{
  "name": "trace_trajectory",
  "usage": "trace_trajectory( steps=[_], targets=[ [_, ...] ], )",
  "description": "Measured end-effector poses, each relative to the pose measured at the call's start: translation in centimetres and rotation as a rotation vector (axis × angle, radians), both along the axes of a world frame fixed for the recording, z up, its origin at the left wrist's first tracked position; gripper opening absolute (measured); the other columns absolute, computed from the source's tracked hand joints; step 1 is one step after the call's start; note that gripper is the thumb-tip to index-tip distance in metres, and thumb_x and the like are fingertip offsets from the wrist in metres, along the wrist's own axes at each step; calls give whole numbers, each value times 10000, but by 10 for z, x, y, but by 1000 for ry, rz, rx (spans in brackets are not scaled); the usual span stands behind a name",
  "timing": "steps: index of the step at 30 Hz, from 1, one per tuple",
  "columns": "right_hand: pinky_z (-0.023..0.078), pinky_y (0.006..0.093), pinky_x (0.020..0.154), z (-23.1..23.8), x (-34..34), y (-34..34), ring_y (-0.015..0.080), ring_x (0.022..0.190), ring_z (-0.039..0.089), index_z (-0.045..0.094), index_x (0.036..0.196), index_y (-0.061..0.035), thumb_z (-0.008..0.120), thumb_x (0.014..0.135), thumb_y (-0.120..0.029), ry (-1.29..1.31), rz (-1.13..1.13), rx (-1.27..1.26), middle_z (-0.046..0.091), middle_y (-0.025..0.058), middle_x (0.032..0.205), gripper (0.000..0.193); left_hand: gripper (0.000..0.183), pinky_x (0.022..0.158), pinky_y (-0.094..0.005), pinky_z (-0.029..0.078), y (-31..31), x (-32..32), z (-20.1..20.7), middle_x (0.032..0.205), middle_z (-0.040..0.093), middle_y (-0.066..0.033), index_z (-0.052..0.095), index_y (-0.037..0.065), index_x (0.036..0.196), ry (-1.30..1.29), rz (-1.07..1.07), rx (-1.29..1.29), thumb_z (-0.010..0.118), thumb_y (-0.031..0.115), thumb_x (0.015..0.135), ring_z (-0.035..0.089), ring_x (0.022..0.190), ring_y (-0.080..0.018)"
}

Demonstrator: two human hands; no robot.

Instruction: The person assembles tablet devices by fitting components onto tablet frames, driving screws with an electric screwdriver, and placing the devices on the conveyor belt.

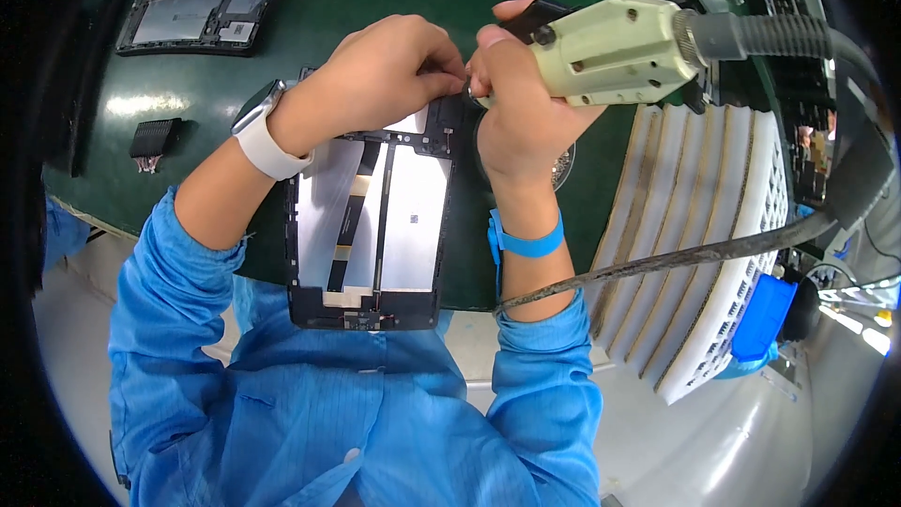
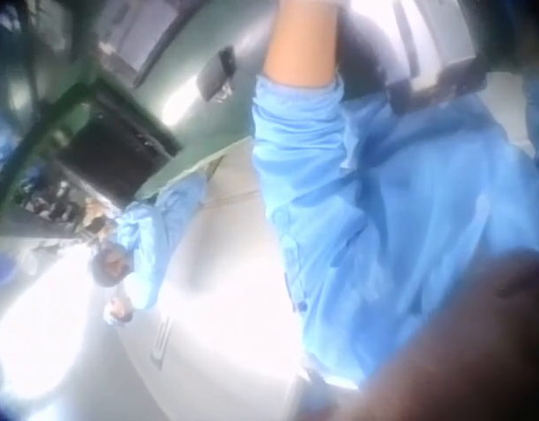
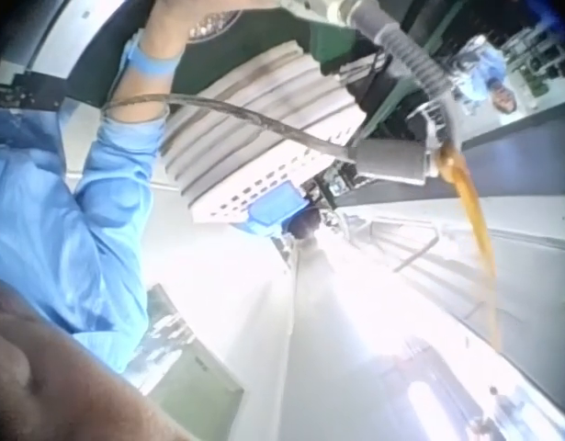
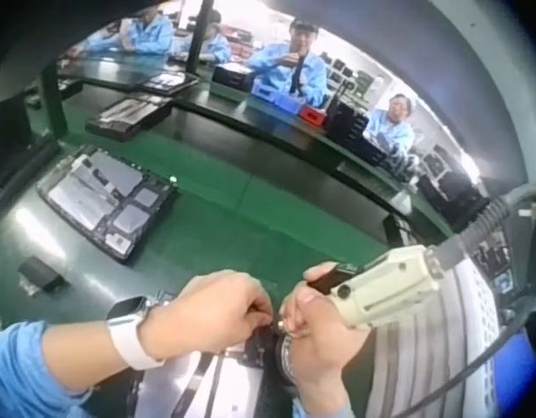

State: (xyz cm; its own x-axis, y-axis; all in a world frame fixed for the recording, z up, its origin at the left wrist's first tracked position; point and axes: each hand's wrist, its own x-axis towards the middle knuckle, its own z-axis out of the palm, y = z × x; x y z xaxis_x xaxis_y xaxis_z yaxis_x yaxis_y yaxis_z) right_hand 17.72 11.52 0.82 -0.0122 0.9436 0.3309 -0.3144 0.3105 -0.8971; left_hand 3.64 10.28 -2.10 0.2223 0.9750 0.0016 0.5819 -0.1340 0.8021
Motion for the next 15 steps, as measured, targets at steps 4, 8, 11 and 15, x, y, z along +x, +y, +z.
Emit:
trace_trajectory(
  steps=[4, 8, 11, 15],
  targets=[
    [414, 258, 456, 2, 2, -1, 132, 467, 507, 593, 967, 80, 603, 779, 72, 3, 4, -9, 571, 87, 636, 189, 142, 745, -386, 542, -2, -1, 1, 840, 718, -125, 758, 59, 874, -32, -17, 27, 682, 148, 793, 690, 828, -303],
    [454, 302, 507, 17, 30, 4, 133, 485, 496, 577, 1017, 98, 588, 808, 2, 30, -109, 54, 549, 83, 628, 230, 143, 721, -351, 521, -1, -7, 0, 845, 705, -117, 735, 32, 903, -45, -32, 40, 690, 151, 839, 675, 783, -266],
    [440, 314, 549, 21, 67, 7, 127, 507, 445, 563, 1046, 98, 562, 815, -17, 23, -217, 22, 476, 45, 607, 258, 142, 725, -348, 520, -1, -4, -4, 844, 705, -112, 734, 28, 902, -63, -23, 28, 686, 148, 841, 676, 791, -264],
    [424, 309, 541, 3, 85, 15, 127, 505, 439, 569, 1027, 86, 556, 812, -10, -30, -278, -23, 460, 37, 606, 236, 155, 774, -387, 536, -2, -3, -3, 862, 724, -126, 757, 37, 889, -64, -23, 71, 659, 138, 824, 688, 825, -301]
  ],
)
